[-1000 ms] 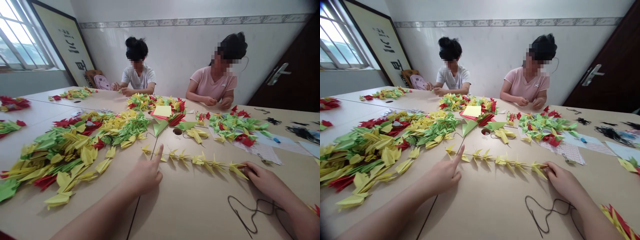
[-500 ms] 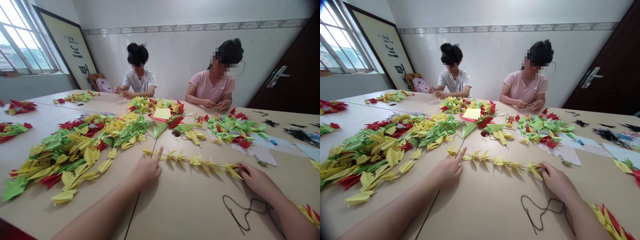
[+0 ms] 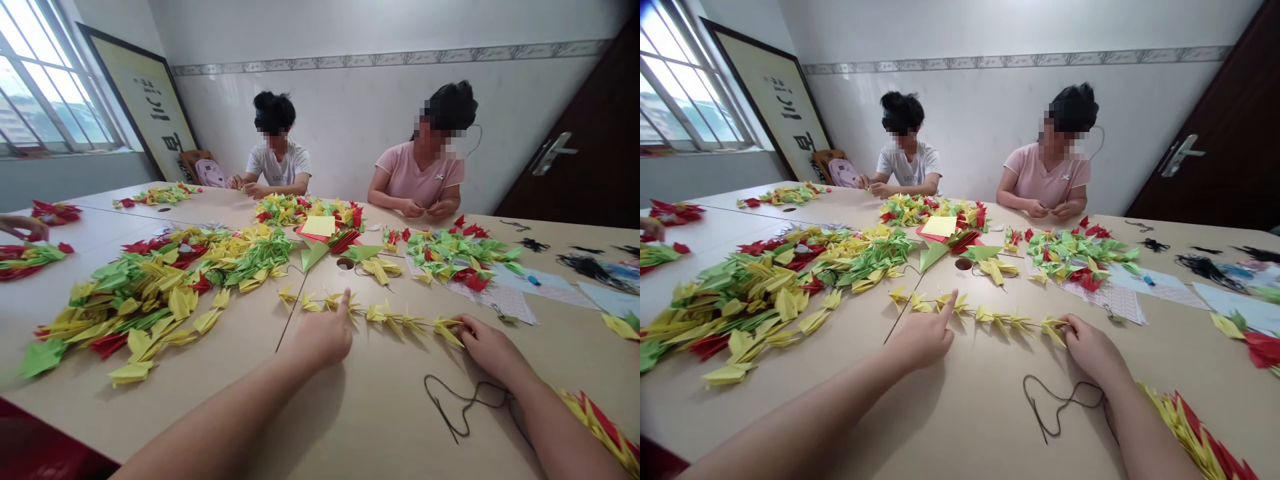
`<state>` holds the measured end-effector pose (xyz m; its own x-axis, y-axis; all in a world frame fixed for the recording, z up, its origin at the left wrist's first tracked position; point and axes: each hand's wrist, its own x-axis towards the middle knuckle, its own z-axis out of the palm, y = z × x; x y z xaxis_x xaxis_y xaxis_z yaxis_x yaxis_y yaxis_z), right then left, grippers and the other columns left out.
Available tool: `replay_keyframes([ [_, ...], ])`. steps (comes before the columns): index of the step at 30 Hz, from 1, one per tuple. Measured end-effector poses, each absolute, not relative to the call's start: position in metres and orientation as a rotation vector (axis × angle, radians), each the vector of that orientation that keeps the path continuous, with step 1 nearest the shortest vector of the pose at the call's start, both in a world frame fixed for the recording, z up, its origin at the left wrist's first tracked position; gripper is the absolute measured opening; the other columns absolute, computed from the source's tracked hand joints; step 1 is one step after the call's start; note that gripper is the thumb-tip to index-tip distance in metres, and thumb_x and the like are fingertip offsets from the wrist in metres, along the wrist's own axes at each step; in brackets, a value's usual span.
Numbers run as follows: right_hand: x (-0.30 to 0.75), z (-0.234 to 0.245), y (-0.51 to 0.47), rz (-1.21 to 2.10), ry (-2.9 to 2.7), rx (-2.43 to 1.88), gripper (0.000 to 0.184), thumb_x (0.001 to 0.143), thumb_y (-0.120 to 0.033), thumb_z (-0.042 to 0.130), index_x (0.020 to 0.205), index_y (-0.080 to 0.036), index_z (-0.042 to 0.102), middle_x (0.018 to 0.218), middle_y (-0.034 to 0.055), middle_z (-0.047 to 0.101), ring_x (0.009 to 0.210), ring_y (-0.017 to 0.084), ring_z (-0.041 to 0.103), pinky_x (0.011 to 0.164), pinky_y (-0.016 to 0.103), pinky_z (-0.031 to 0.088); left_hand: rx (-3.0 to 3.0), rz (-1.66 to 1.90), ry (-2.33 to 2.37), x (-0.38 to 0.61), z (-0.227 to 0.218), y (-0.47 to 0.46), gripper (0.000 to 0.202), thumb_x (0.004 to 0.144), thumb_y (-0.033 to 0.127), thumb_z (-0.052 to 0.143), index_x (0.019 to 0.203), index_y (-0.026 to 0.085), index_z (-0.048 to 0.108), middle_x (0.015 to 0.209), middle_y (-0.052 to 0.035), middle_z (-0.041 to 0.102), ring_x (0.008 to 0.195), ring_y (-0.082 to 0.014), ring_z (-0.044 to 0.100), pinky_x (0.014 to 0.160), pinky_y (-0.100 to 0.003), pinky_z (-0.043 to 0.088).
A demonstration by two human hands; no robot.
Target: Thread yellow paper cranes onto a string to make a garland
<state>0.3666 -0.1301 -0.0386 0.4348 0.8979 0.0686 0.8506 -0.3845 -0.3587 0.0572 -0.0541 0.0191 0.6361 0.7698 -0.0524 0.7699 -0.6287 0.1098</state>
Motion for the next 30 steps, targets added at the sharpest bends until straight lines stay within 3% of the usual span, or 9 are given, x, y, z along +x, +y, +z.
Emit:
replay_keyframes([
  [7, 0.365, -0.036, -0.130, 0.242, -1.488, -2.370, 0.026, 0.074, -0.027, 0.037, 0.086, -0.024, 0.060, 0.076, 0.0030, 0.068, 0.069, 0.020, 0.061, 0.057, 0.026, 0.040, 2.635, 0.014, 1.307, 0.075, 0.010, -0.059, 0.063, 0.077, 0.017, 0.033, 0.137, 0.005, 0.018, 0.083, -0.0161, 0.066, 0.072, -0.0257, 0.061, 0.061, -0.034, 0.041],
  [13, 0.366, -0.039, -0.128, 0.240, -1.460, -2.375, 0.026, 0.074, -0.028, 0.038, 0.086, -0.024, 0.060, 0.074, 0.0029, 0.067, 0.067, 0.020, 0.061, 0.056, 0.026, 0.040, 2.673, 0.142, 1.257, 0.083, 0.001, -0.067, 0.070, 0.078, 0.021, 0.035, 0.139, 0.006, 0.003, 0.073, -0.0117, 0.066, 0.062, -0.0241, 0.060, 0.054, -0.032, 0.039],
  [19, 0.363, -0.037, -0.128, 0.229, -1.446, -2.371, 0.024, 0.074, -0.027, 0.039, 0.084, -0.023, 0.060, 0.071, 0.0026, 0.067, 0.065, 0.020, 0.061, 0.055, 0.026, 0.039, 2.747, 0.158, 1.149, 0.093, -0.007, -0.070, 0.068, 0.077, 0.023, 0.033, 0.139, 0.010, 0.011, 0.073, -0.0113, 0.066, 0.062, -0.0255, 0.060, 0.049, -0.032, 0.037],
  [25, 0.360, -0.033, -0.128, 0.258, -1.459, -2.412, 0.025, 0.076, -0.024, 0.037, 0.088, -0.023, 0.059, 0.077, 0.0032, 0.067, 0.068, 0.019, 0.060, 0.056, 0.025, 0.038, 2.823, 0.183, 0.993, 0.097, -0.005, -0.077, 0.075, 0.076, 0.022, 0.034, 0.139, 0.011, -0.006, 0.071, -0.0080, 0.065, 0.058, -0.0220, 0.059, 0.054, -0.032, 0.040],
  [30, 0.356, -0.031, -0.128, 0.203, -1.444, -2.425, 0.023, 0.076, -0.023, 0.039, 0.086, -0.024, 0.060, 0.079, 0.0021, 0.068, 0.068, 0.018, 0.060, 0.055, 0.023, 0.036, 2.917, 0.159, 0.984, 0.121, -0.013, -0.081, 0.074, 0.075, 0.027, 0.035, 0.139, 0.010, 0.001, 0.070, -0.0071, 0.065, 0.058, -0.0210, 0.059, 0.055, -0.031, 0.041],
])
